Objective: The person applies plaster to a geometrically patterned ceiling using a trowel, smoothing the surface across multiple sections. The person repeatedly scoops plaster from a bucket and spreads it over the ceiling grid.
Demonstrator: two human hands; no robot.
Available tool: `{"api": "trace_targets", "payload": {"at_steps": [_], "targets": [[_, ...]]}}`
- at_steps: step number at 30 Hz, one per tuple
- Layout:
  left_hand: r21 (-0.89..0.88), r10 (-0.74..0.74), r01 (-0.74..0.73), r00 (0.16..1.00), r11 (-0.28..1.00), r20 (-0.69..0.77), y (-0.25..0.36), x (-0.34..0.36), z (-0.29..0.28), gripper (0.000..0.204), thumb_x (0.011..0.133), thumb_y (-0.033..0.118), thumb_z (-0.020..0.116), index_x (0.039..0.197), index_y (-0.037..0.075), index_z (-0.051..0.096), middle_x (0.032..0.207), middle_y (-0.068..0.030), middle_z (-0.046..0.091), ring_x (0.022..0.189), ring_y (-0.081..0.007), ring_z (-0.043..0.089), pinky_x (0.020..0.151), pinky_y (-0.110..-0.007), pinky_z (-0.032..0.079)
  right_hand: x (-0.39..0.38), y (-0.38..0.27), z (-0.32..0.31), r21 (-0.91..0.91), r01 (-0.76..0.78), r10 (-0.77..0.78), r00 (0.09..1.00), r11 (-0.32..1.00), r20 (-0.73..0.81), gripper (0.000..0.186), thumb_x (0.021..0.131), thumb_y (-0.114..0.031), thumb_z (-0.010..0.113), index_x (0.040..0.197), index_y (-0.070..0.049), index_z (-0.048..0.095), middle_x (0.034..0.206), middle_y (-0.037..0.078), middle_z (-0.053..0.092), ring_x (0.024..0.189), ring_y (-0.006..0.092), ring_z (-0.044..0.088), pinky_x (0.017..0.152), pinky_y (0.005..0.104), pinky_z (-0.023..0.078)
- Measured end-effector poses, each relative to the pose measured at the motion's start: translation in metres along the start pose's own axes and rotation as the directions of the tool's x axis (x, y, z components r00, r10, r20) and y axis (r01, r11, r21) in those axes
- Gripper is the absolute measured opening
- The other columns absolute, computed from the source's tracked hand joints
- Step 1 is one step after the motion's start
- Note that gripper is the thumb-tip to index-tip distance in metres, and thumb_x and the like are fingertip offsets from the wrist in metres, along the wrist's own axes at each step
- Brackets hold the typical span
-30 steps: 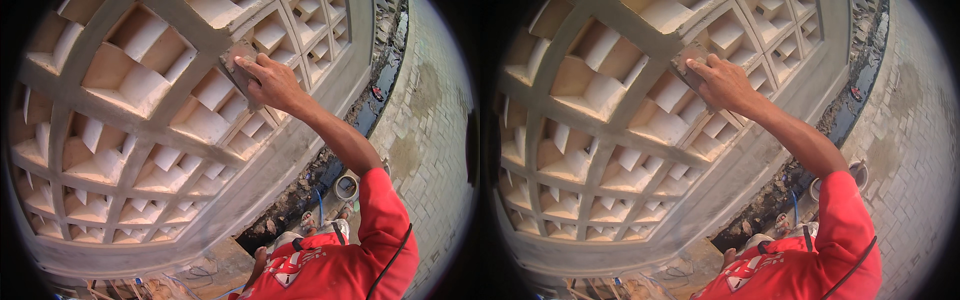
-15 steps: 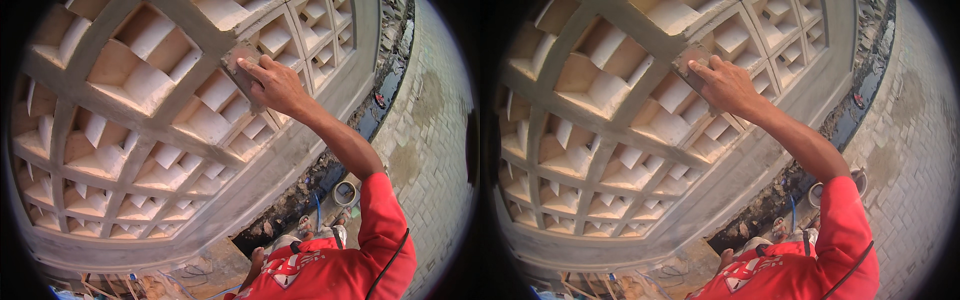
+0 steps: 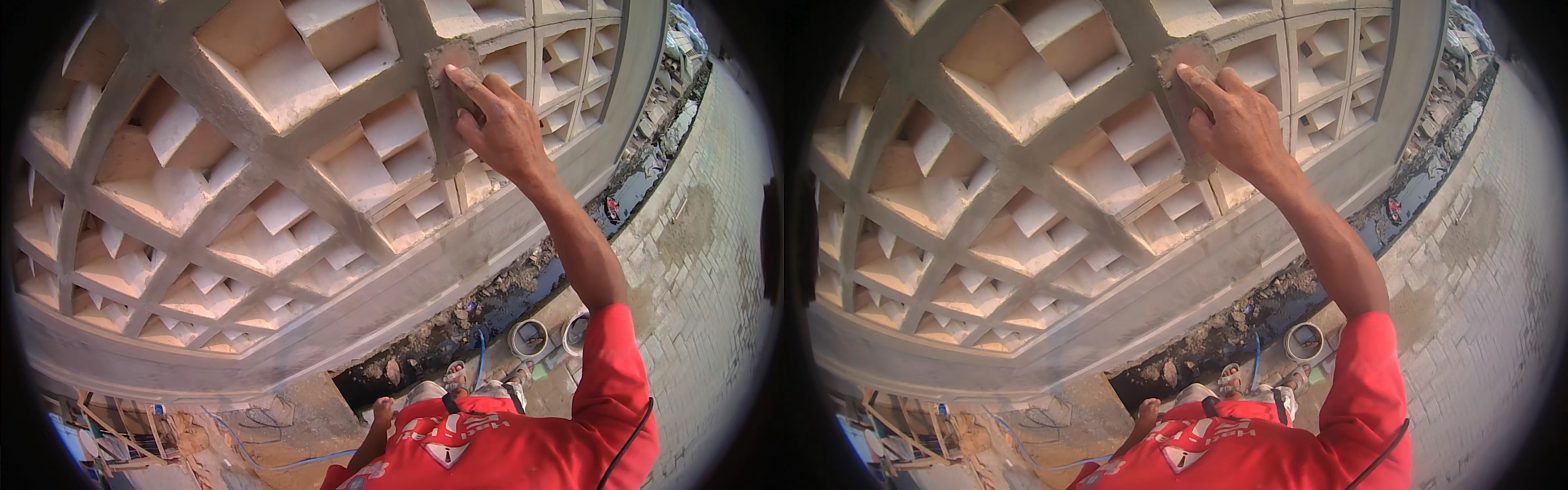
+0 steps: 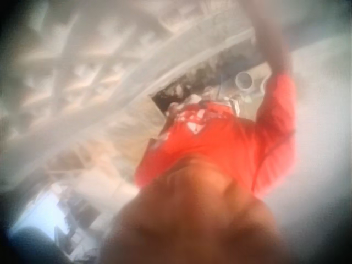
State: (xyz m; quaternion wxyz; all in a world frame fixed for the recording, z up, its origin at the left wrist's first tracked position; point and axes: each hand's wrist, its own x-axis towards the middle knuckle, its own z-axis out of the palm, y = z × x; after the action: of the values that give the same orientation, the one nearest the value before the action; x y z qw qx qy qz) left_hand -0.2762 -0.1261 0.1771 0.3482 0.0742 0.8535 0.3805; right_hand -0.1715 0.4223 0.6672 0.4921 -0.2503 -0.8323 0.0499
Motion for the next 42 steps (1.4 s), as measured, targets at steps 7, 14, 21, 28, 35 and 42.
{"api": "trace_targets", "payload": {"at_steps": [7,14,21,28,35,42], "targets": [[0.007,-0.110,0.111,0.994,0.994,-0.024,-0.031,0.021,0.017,0.024,0.079,0.020,0.064,0.095,0.002,0.059,0.082,-0.0096,0.062,0.067,-0.0205,0.060,0.062,-0.035,0.051,-0.061,0.018,0.054,-0.076,0.043,-0.038,0.996,0.996,0.076,0.054,0.070,-0.007,0.059,0.124,-0.015,0.056,0.078,0.007,0.049,0.067,0.0227,0.057,0.058,0.0347,0.050],[0.126,0.067,-0.069,0.998,0.990,0.016,-0.052,0.029,0.024,0.013,0.076,0.016,0.063,0.075,0.003,0.059,0.068,-0.0061,0.059,0.063,-0.0199,0.059,0.060,-0.034,0.048,-0.027,-0.005,0.006,-0.039,0.026,-0.024,0.998,0.999,0.058,0.058,0.069,-0.011,0.060,0.126,-0.017,0.054,0.075,0.007,0.047,0.062,0.0226,0.054,0.059,0.0370,0.047],[-0.465,-0.184,0.193,0.981,0.864,0.064,-0.005,0.030,0.018,0.021,0.081,0.017,0.060,0.067,0.014,0.044,0.057,0.0014,0.037,0.039,-0.0142,0.045,0.035,-0.028,0.035,0.026,-0.021,0.015,-0.112,0.090,-0.095,0.995,0.990,-0.037,0.055,0.071,-0.011,0.060,0.125,-0.017,0.055,0.078,0.009,0.049,0.061,0.0228,0.055,0.059,0.0370,0.047],[-0.266,-0.232,0.225,0.973,0.937,0.006,0.008,0.033,0.041,0.023,0.079,0.012,0.056,0.061,0.010,0.043,0.053,-0.0015,0.040,0.038,-0.0152,0.045,0.034,-0.031,0.036,-0.137,0.050,0.087,-0.095,0.030,-0.004,0.966,0.995,0.259,0.059,0.069,-0.006,0.062,0.127,-0.014,0.053,0.080,0.010,0.048,0.073,0.0286,0.054,0.065,0.0392,0.048],[-0.248,-0.226,0.226,0.974,0.942,0.031,-0.006,0.018,0.033,0.025,0.079,0.013,0.055,0.059,0.010,0.041,0.055,-0.0023,0.040,0.041,-0.0155,0.047,0.035,-0.032,0.038,-0.071,0.013,0.038,0.037,-0.030,0.027,0.995,0.999,0.098,0.056,0.071,-0.007,0.062,0.126,-0.014,0.054,0.078,0.008,0.049,0.064,0.0226,0.054,0.061,0.0345,0.047],[-0.225,-0.335,0.335,0.941,0.915,0.038,0.005,0.014,0.014,0.021,0.084,0.021,0.058,0.099,0.006,0.054,0.075,-0.0079,0.055,0.049,-0.0206,0.057,0.040,-0.033,0.046,-0.135,0.031,0.106,0.039,-0.081,0.078,0.994,0.996,0.080,0.056,0.073,-0.008,0.062,0.128,-0.014,0.051,0.080,0.011,0.048,0.069,0.0281,0.053,0.062,0.0385,0.046]]}}
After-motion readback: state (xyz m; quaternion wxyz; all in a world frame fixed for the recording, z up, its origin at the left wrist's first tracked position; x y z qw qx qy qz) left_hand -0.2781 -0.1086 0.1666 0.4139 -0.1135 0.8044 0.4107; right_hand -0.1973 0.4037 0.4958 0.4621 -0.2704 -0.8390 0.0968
